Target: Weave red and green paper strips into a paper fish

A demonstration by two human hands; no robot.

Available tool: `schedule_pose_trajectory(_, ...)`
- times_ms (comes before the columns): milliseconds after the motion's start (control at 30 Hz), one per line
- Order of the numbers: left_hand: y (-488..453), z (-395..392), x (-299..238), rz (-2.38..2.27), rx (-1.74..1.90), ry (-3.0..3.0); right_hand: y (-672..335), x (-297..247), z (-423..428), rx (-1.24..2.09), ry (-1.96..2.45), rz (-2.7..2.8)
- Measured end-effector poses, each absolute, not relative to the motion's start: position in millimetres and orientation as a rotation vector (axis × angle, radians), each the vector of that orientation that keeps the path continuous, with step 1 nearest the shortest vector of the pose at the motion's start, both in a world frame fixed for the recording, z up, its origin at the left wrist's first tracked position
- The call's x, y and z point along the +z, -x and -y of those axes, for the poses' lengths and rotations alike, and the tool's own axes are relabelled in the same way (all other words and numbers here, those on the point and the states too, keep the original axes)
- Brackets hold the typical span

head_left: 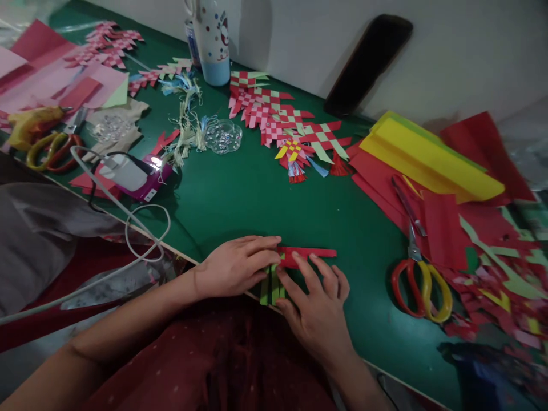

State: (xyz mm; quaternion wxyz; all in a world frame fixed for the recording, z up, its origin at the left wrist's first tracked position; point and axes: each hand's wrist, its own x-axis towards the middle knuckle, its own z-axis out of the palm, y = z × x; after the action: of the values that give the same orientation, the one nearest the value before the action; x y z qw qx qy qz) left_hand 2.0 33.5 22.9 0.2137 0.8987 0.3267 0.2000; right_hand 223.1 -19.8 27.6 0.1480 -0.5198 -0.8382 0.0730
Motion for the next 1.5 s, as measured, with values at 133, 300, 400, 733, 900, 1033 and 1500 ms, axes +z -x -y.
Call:
schedule_pose_trajectory(133,-1.8,-32.2,18.6,-0.860,0.443,-2.650,-235.1,26.3,28.4,0.234,1.487,2.331)
schedule_pose_trajectory(300,0.2,-32.0,8.3,-0.777,0.389,-2.746,-238.5,29.8,29.0,0.219,1.516,2.202)
schedule_pose_trajectory(400,1.4,-33.3,6.4,-0.752,0.380,-2.806,-234.3,32.4,24.2,0.172,1.561,2.225)
schedule_pose_trajectory(733,7.3,-39.3,25.3,-0.606,0.090,-2.933,-234.2,19.5,23.9,0.080,1.567,2.227)
schedule_pose_trajectory(900,7.0,-39.4,33.2,-0.593,-0.052,-2.944,-235.8,21.7,29.0,0.196,1.509,2.172)
schedule_pose_trajectory(1033,6.2,-38.3,36.9,-0.590,-0.144,-2.963,-235.1,18.8,41.4,0.273,1.324,2.227)
schedule_pose_trajectory(1500,3.4,-32.9,35.6,-0.613,-0.192,-3.007,-242.9,2.2,75.3,0.159,1.310,2.253)
